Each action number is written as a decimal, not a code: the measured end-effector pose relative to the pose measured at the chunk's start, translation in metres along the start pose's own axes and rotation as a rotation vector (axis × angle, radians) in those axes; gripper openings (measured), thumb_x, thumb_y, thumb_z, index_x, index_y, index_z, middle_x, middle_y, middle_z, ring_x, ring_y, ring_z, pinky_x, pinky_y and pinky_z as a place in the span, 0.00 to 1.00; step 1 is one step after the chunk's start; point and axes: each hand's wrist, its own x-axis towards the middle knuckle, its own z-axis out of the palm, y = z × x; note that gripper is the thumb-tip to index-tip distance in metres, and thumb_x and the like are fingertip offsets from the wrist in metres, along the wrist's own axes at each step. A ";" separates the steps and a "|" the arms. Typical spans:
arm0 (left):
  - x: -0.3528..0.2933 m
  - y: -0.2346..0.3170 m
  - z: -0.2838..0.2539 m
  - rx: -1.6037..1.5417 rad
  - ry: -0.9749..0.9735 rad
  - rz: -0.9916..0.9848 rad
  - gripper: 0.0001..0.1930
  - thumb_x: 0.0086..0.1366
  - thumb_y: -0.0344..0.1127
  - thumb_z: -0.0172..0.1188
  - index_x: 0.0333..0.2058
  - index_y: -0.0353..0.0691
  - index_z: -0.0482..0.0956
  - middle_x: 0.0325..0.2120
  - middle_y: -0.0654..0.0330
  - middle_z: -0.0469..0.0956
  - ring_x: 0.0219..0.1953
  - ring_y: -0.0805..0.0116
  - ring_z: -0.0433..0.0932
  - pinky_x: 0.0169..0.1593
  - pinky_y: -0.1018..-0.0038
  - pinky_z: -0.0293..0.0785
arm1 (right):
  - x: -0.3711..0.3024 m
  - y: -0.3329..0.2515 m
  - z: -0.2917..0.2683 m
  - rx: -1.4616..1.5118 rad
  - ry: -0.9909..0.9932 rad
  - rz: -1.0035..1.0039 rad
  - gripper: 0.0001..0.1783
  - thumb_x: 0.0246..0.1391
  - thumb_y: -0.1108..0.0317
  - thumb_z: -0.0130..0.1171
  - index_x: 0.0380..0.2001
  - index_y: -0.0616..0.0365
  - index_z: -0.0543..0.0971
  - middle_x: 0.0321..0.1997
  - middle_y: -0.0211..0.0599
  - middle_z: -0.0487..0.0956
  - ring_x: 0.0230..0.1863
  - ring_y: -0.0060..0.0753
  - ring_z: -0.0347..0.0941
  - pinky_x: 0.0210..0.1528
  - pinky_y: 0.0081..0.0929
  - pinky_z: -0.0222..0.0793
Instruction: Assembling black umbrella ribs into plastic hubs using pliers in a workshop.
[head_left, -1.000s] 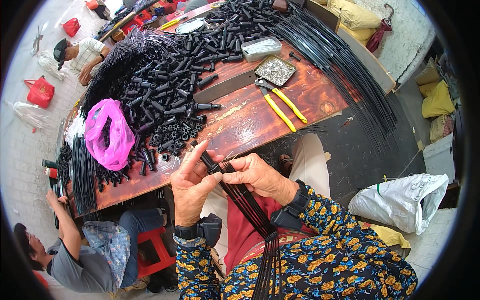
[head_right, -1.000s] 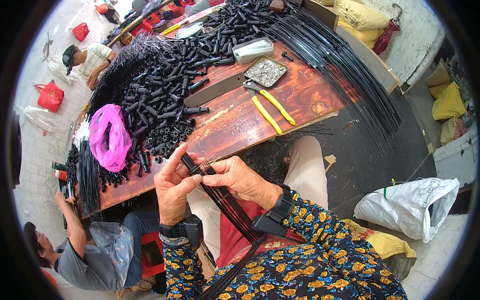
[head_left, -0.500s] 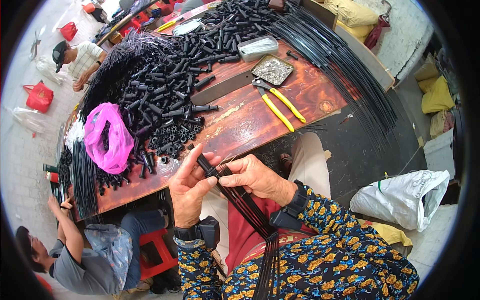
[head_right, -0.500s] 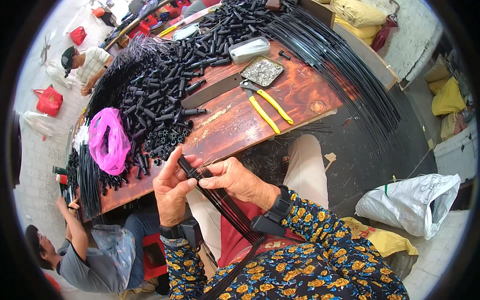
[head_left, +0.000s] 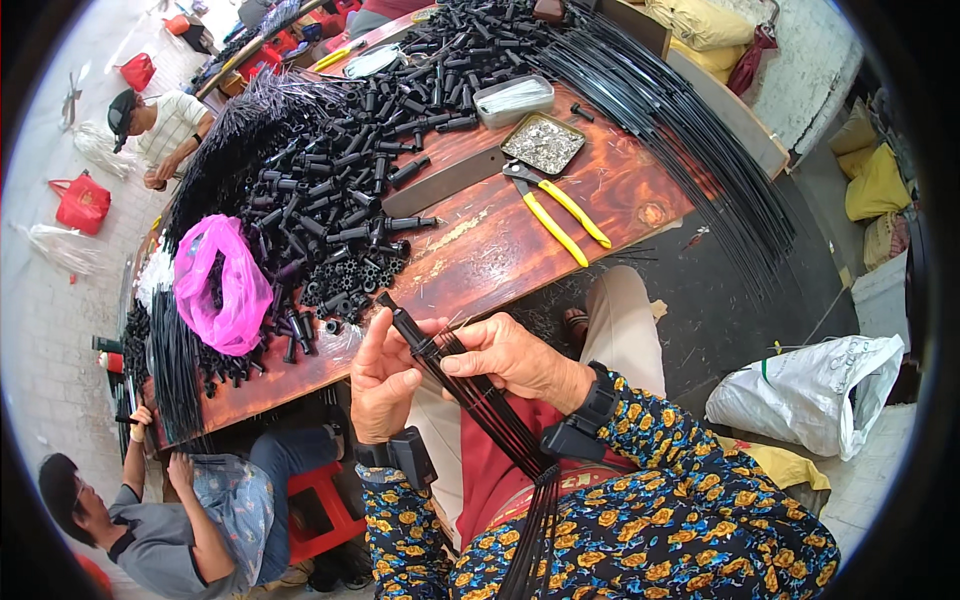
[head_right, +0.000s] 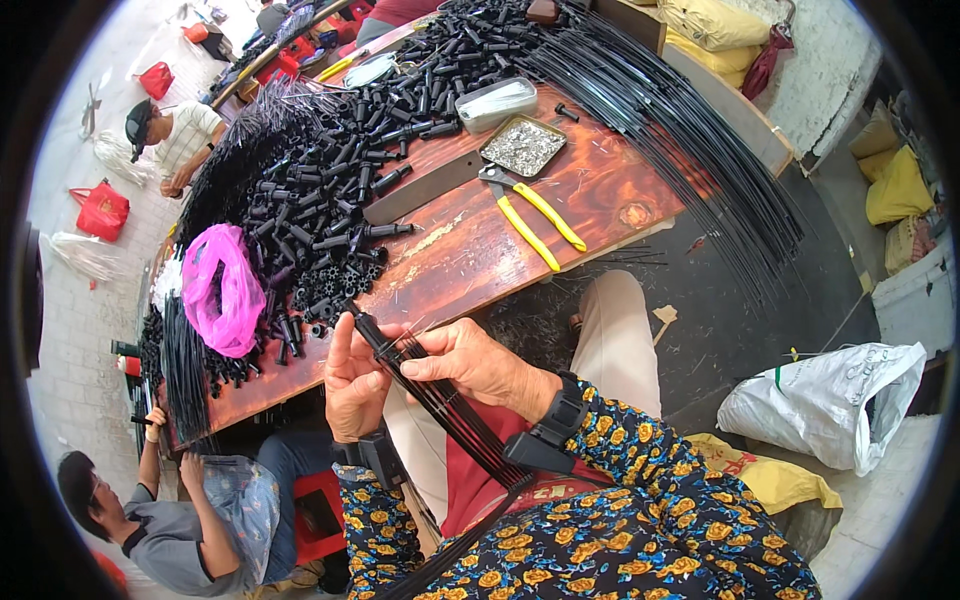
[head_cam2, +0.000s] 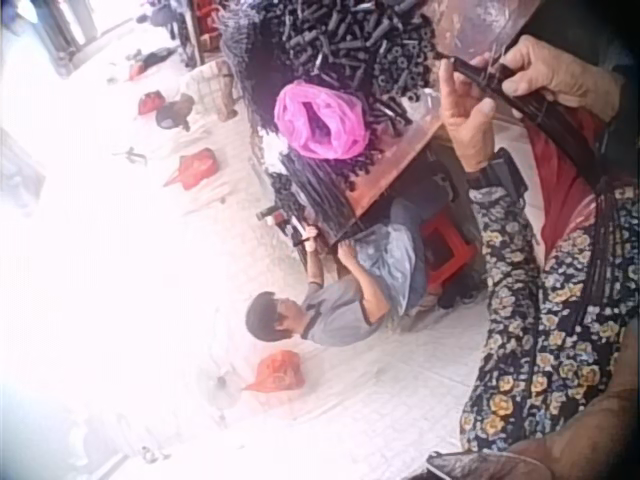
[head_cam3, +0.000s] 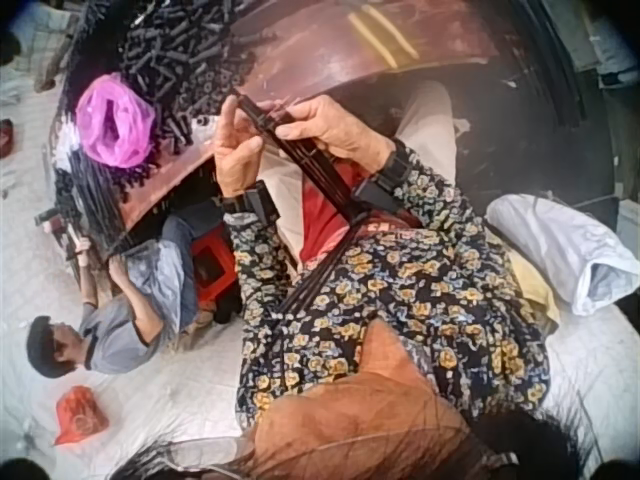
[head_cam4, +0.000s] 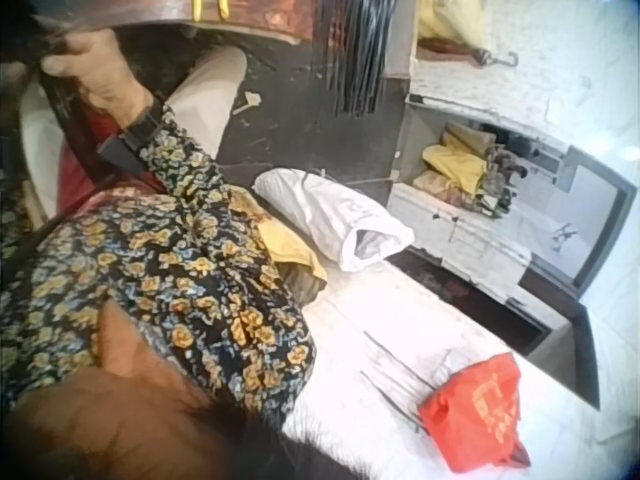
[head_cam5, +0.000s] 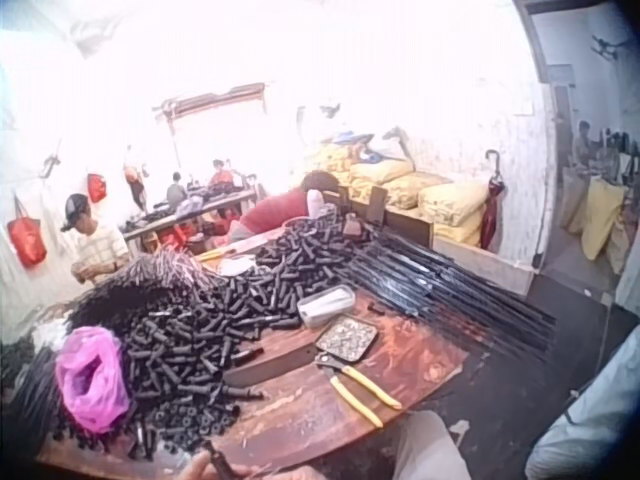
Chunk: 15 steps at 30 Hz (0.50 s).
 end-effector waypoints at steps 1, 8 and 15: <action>0.000 -0.002 -0.001 -0.047 -0.019 -0.007 0.36 0.57 0.22 0.62 0.65 0.50 0.63 0.54 0.40 0.72 0.60 0.45 0.69 0.63 0.53 0.64 | 0.000 0.000 0.000 0.014 0.008 -0.001 0.13 0.56 0.71 0.62 0.44 0.65 0.80 0.32 0.31 0.81 0.29 0.22 0.79 0.33 0.18 0.77; 0.000 -0.015 -0.009 -0.130 -0.023 0.008 0.36 0.59 0.23 0.61 0.65 0.54 0.63 0.55 0.40 0.71 0.62 0.44 0.67 0.63 0.50 0.62 | 0.000 0.000 -0.003 0.012 -0.008 0.027 0.12 0.57 0.70 0.62 0.43 0.65 0.80 0.32 0.33 0.81 0.29 0.23 0.79 0.33 0.19 0.78; 0.003 -0.014 -0.007 -0.114 0.003 -0.010 0.36 0.58 0.22 0.63 0.64 0.53 0.64 0.53 0.41 0.73 0.61 0.44 0.68 0.63 0.52 0.64 | 0.001 0.000 -0.004 0.020 -0.004 0.037 0.11 0.57 0.69 0.61 0.41 0.64 0.80 0.31 0.33 0.81 0.29 0.23 0.79 0.31 0.18 0.76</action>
